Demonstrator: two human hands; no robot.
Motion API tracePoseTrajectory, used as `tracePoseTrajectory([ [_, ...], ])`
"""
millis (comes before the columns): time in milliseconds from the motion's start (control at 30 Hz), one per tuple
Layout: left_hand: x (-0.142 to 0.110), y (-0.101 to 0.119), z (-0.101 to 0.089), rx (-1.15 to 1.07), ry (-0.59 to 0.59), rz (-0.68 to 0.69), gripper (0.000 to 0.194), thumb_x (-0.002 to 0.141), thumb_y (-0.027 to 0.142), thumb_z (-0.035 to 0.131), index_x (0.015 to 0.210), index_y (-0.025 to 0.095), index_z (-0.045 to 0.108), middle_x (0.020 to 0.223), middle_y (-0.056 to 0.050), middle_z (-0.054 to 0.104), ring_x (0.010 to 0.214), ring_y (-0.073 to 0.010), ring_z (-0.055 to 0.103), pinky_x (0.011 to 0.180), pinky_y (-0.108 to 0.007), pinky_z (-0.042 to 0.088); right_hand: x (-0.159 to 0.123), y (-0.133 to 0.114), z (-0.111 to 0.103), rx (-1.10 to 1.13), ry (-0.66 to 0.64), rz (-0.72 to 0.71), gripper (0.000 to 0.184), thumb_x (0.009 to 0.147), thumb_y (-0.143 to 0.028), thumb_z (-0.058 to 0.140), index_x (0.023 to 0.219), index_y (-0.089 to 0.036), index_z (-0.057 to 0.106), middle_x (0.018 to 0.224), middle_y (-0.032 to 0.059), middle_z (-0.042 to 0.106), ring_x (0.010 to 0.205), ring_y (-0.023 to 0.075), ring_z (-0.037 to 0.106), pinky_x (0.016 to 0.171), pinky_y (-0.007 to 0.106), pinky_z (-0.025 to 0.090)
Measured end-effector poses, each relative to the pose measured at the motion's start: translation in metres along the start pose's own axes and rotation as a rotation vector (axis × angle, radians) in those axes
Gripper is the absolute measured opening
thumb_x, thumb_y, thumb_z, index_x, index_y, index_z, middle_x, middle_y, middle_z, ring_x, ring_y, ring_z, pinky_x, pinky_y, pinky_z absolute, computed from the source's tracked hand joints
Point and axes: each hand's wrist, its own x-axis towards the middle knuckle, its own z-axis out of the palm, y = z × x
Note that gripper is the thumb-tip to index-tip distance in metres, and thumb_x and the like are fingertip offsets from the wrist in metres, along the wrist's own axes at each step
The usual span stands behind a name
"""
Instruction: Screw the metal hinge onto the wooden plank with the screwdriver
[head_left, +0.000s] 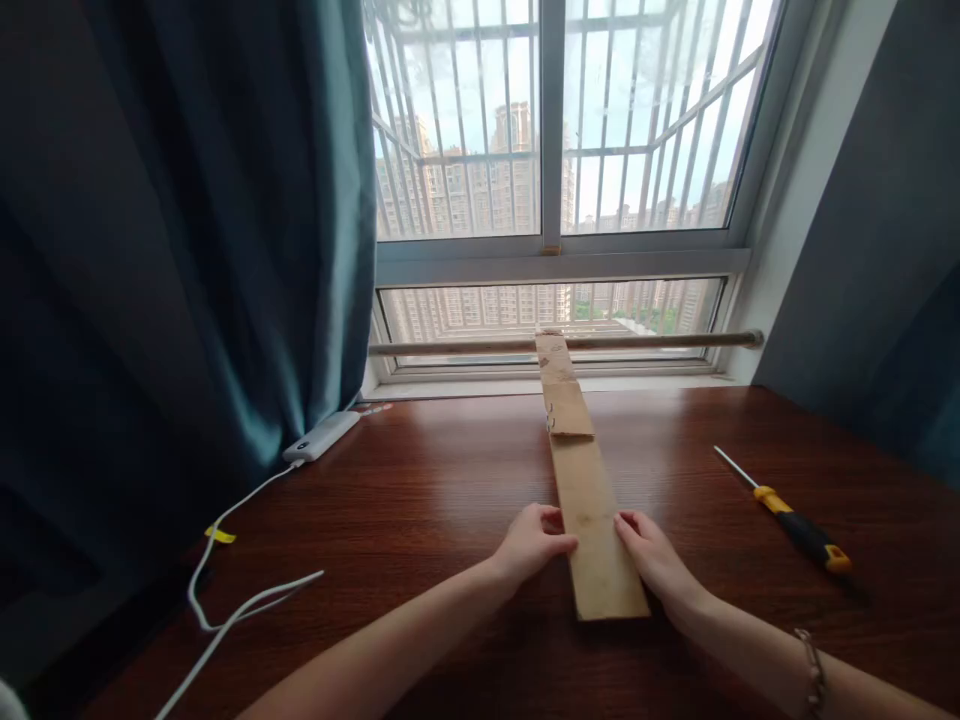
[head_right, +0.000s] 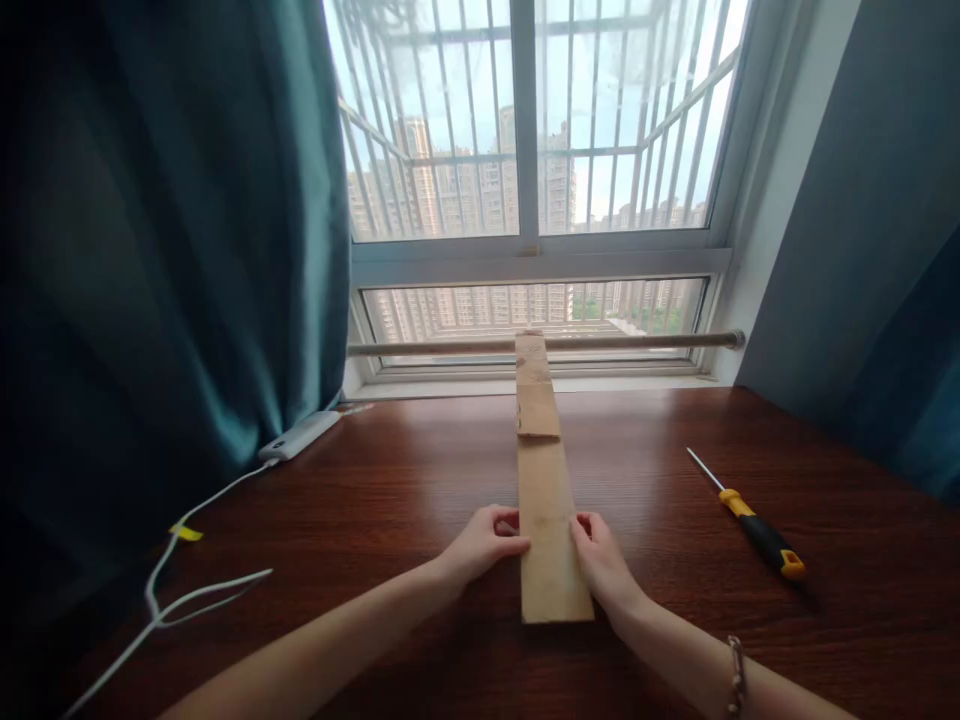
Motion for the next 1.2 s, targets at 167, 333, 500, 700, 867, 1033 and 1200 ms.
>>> tracePoseTrajectory([
  [167,0.02,0.002,-0.016,0.343,0.267,0.093,0.055,0.053,0.029,0.075,0.104,0.014,0.062,0.111,-0.014,0.061,0.1,-0.0301,0.056,0.087,-0.041,0.043,0.028,-0.031,-0.001,-0.048,0.152,-0.071,0.05,0.06,-0.045,0.057,0.101,-0.018,0.048,0.111,0.0131,0.055,0.096,0.0263,0.058,0.081,0.037,0.048],
  [333,0.058,0.023,-0.024,0.697,0.543,0.45,0.062,0.067,0.024,0.066,0.124,0.016,0.042,0.127,-0.012,0.047,0.12,-0.0272,0.039,0.101,-0.043,0.03,0.073,-0.062,0.017,0.017,0.172,-0.142,0.05,0.061,-0.038,0.054,0.105,-0.017,0.042,0.114,0.0148,0.053,0.099,0.0254,0.055,0.08,0.033,0.047],
  [500,0.096,0.035,-0.022,0.807,0.605,0.549,0.069,0.069,0.029,0.067,0.128,0.014,0.033,0.124,-0.013,0.048,0.116,-0.0267,0.041,0.099,-0.043,0.032,0.1,-0.052,0.033,0.111,0.174,-0.159,0.05,0.06,-0.035,0.054,0.105,-0.018,0.04,0.114,0.0134,0.054,0.095,0.0246,0.057,0.076,0.033,0.049],
  [700,0.106,0.037,-0.022,0.858,0.65,0.601,0.066,0.07,0.035,0.068,0.125,0.014,0.038,0.115,-0.012,0.054,0.107,-0.0249,0.048,0.094,-0.038,0.037,0.099,-0.038,0.029,0.098,0.116,-0.264,0.05,0.064,-0.038,0.058,0.107,-0.017,0.044,0.118,0.0126,0.053,0.103,0.0232,0.054,0.085,0.033,0.046],
  [867,0.106,0.033,-0.028,0.768,0.637,0.613,0.06,0.073,0.037,0.066,0.123,0.016,0.041,0.108,-0.011,0.059,0.1,-0.0244,0.054,0.087,-0.037,0.043,0.097,-0.034,0.029,0.04,0.094,-0.387,0.048,0.071,-0.032,0.051,0.116,-0.015,0.042,0.119,0.0147,0.053,0.11,0.0238,0.052,0.093,0.039,0.042],
  [1033,0.108,0.027,-0.035,0.606,0.571,0.617,0.056,0.08,0.037,0.057,0.129,0.018,0.038,0.109,-0.012,0.062,0.093,-0.0234,0.06,0.081,-0.037,0.047,0.097,-0.043,0.025,-0.106,0.092,-0.542,0.042,0.076,-0.029,0.047,0.117,-0.016,0.041,0.118,0.0138,0.055,0.108,0.0238,0.053,0.093,0.043,0.042],
  [1200,0.109,0.02,-0.037,0.472,0.533,0.619,0.047,0.085,0.04,0.047,0.127,0.018,0.044,0.11,-0.013,0.062,0.092,-0.024,0.061,0.081,-0.037,0.046,0.105,-0.073,-0.006,-0.363,0.009,-0.602,0.03,0.078,-0.031,0.046,0.102,-0.016,0.052,0.101,0.0126,0.063,0.087,0.0224,0.061,0.08,0.04,0.049],
])
